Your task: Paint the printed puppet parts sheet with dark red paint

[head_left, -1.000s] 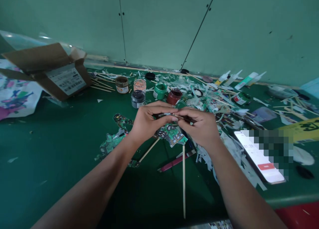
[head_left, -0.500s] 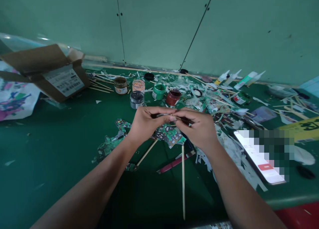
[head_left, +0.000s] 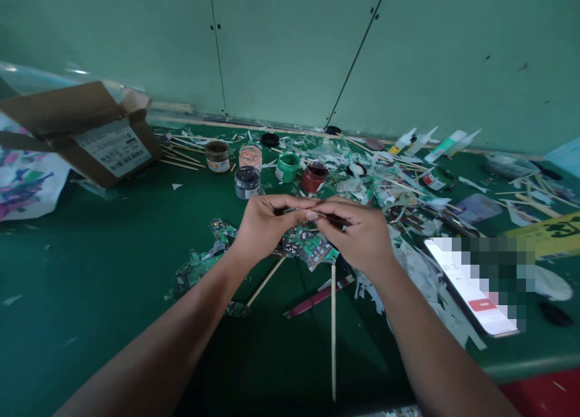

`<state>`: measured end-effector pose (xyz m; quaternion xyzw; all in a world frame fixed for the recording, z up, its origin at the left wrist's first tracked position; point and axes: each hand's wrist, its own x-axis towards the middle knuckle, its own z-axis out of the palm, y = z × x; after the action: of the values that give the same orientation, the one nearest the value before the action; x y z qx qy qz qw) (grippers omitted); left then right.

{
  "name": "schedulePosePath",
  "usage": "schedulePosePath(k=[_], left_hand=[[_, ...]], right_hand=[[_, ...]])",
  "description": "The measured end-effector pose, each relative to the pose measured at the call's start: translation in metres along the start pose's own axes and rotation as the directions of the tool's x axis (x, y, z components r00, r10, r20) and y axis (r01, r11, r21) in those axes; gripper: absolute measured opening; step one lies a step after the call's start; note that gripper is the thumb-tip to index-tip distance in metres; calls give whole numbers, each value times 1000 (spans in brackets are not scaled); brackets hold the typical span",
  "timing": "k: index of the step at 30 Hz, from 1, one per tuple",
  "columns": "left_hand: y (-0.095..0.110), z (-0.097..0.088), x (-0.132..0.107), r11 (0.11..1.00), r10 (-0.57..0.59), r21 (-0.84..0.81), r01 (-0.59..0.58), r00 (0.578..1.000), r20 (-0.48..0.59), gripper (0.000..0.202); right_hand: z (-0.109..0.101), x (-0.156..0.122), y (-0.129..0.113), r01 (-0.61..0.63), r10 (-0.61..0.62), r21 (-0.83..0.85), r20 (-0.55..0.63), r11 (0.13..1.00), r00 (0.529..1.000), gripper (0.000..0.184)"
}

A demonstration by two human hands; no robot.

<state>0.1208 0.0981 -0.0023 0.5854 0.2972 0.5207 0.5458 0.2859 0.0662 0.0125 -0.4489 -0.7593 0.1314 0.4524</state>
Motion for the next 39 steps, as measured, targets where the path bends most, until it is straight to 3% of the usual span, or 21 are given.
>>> schedulePosePath(k=[8,29,33,39], left_hand=[[-3,-1,0,999,38,-35,-37,999,36,14],[-2,7,-2,998,33,-42,-36,998,-49,10],[0,5,-1,998,46,41,-44,998,-51,10],[2,-5,0,959,95,265,-99,995,28,33]], right_hand=[[0,0,0,-14,14,14,13,1000,1000,16],[2,-1,-1,-14,14,-17,-40,1000,999,14],[4,-1,-2,-42,42,-9,-41,999,998,17],[6,-2,-3,-60,60,-6,-26,998,998,22]])
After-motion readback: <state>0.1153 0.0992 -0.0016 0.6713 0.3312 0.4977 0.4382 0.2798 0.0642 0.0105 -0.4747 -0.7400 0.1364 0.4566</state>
